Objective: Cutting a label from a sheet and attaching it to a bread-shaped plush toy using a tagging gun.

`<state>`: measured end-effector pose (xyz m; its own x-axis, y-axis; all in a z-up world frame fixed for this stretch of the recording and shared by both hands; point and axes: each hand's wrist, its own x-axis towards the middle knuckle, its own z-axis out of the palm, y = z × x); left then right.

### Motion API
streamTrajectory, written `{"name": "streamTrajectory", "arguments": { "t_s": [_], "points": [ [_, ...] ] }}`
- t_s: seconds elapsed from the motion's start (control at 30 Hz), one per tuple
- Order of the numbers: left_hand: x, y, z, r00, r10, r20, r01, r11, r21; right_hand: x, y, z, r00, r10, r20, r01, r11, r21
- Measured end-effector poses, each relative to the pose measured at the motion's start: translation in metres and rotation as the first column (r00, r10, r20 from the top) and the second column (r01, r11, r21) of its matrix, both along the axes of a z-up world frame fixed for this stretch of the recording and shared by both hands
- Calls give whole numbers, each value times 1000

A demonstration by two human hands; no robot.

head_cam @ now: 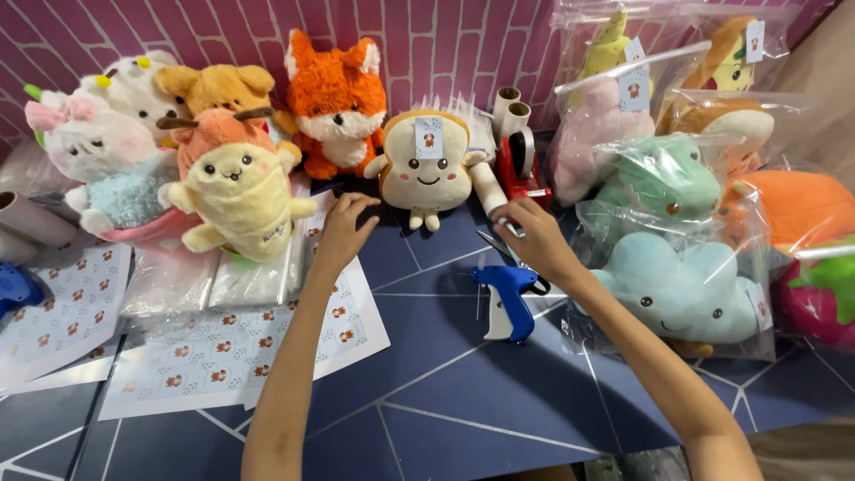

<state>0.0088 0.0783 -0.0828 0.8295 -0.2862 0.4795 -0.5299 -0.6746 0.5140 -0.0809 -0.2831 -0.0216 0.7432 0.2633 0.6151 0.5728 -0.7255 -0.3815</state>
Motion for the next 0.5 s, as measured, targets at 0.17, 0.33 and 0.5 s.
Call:
{"name": "streamTrajectory", "arguments": {
  "t_s": [0.17, 0.33, 0.5],
  "points": [
    [-37, 15, -30, 998, 44, -52, -35, 987, 158, -97, 4, 5, 923, -224, -312, 146, 956, -257],
    [-53, 13, -23, 996, 63, -61, -52, 985, 167, -131, 11, -4, 795, -415, -443, 187, 862, -472],
    [-55, 12, -21, 996, 82, -45, -74, 983, 169, -128, 13, -25, 755, -351, -555, 212, 930, -300]
  ]
}}
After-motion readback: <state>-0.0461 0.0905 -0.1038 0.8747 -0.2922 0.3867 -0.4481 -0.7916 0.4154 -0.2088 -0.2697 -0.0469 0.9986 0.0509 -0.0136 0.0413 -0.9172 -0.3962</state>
